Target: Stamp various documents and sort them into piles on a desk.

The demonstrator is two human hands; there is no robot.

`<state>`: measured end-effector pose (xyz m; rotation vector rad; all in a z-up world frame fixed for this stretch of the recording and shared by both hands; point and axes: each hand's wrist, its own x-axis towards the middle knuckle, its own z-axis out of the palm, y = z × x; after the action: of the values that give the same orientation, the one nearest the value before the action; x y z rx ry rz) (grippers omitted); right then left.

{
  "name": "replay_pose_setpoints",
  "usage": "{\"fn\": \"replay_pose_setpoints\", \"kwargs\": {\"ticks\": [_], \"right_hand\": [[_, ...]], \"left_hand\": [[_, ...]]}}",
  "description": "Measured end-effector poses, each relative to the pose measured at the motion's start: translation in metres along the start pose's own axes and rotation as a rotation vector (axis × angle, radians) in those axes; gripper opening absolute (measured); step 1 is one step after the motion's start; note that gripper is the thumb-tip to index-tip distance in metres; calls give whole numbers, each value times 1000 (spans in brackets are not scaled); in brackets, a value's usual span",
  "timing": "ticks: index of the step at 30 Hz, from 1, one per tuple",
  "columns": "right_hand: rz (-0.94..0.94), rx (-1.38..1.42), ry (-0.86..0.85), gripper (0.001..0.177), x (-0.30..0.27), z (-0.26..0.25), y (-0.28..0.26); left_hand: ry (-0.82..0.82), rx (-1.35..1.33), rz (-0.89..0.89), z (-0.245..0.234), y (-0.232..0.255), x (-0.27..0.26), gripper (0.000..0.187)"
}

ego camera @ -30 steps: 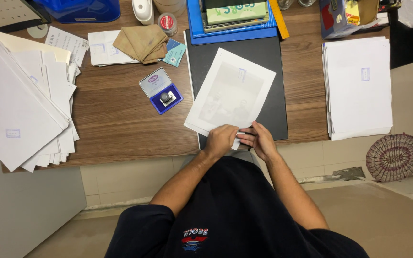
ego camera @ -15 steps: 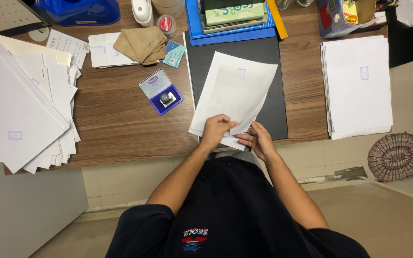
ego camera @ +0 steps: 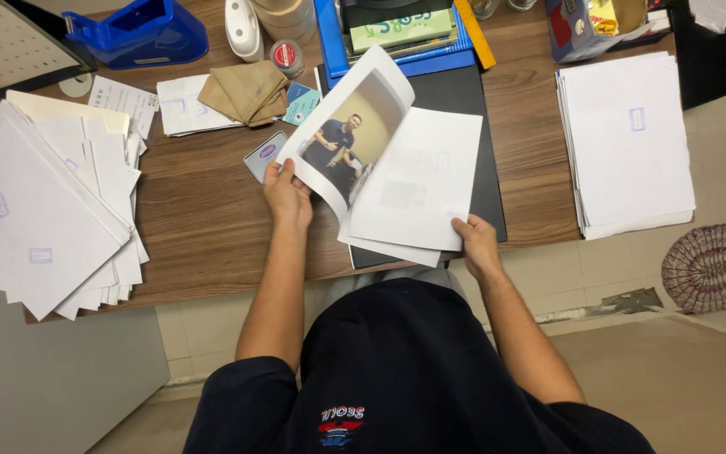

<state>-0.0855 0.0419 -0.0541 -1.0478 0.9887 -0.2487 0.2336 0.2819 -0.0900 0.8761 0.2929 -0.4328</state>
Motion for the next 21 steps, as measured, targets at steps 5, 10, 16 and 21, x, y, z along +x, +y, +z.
{"fn": "replay_pose_setpoints", "kwargs": {"ticks": [5,10,16,21], "right_hand": [[-79,-60,82,19,3,-18,-17],[-126,-90,175,13,-1,-39,-35],[-172,-86,188,12,-4,-41,-39],[-157,-139,176,16,-9,-32,-41]], "left_hand": [[83,79,48,12,40,-8,16],[171,168,99,11,72,-10,19],[174,228,143,3,77,-6,21],[171,374,221,57,95,-44,41]]}}
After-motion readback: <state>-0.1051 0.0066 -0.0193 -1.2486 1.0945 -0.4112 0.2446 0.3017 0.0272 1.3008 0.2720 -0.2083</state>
